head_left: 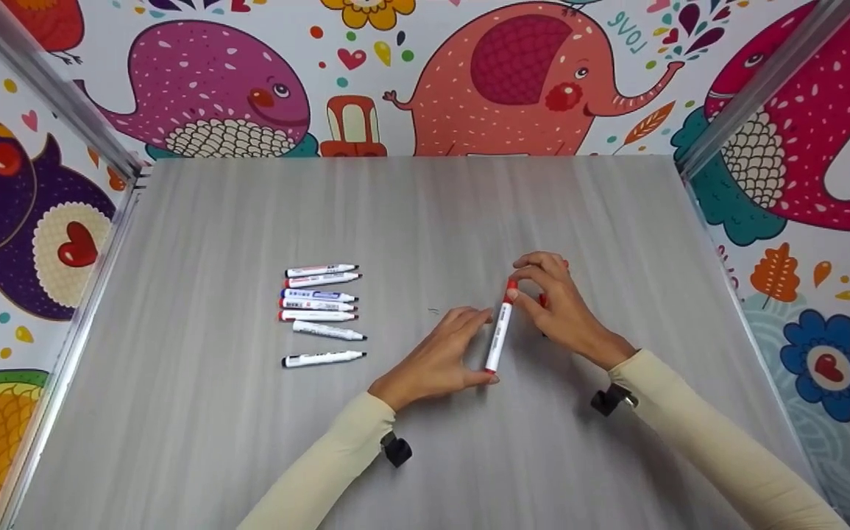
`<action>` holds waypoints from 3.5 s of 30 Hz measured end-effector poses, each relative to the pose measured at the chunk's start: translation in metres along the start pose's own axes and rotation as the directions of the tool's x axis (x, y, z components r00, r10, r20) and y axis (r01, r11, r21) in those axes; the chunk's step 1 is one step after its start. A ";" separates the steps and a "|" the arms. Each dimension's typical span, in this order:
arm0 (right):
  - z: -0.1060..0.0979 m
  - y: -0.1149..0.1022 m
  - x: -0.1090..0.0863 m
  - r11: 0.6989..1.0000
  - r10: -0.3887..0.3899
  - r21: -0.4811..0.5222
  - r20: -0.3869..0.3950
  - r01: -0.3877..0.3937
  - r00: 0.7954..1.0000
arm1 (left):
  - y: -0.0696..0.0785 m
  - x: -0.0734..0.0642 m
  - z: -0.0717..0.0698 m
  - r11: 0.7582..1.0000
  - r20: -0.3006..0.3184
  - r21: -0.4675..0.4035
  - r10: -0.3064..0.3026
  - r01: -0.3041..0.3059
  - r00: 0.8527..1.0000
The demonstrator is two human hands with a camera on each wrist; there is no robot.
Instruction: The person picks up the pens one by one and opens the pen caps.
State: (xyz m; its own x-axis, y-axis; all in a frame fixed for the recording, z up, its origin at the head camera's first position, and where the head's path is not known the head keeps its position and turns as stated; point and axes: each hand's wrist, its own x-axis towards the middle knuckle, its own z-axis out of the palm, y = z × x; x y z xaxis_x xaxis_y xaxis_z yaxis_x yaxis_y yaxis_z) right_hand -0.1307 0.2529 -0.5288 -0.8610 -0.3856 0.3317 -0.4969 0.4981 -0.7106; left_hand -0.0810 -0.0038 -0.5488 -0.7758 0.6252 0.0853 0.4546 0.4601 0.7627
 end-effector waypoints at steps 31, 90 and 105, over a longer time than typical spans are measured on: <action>0.012 -0.025 -0.006 0.990 0.056 0.124 0.062 -0.063 0.997 | 0.004 -0.011 -0.006 0.945 0.177 -0.306 -0.059 0.112 0.982; 0.034 -0.028 -0.023 1.000 -0.006 -0.013 0.170 0.009 0.985 | -0.011 0.000 -0.044 0.984 0.109 -0.169 -0.033 0.051 0.994; 0.042 -0.025 -0.029 0.996 0.001 -0.091 0.205 0.018 0.979 | -0.010 0.001 -0.042 0.995 0.060 0.090 0.042 -0.047 0.997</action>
State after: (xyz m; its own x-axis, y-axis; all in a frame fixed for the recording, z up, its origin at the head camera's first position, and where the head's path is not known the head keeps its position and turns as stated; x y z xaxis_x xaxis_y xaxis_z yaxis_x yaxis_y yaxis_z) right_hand -0.0887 0.2190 -0.5461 -0.8210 -0.5358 0.1972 -0.5202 0.5596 -0.6451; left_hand -0.1048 -0.0339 -0.5291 -0.7283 0.6807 0.0783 0.5281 0.4849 0.6971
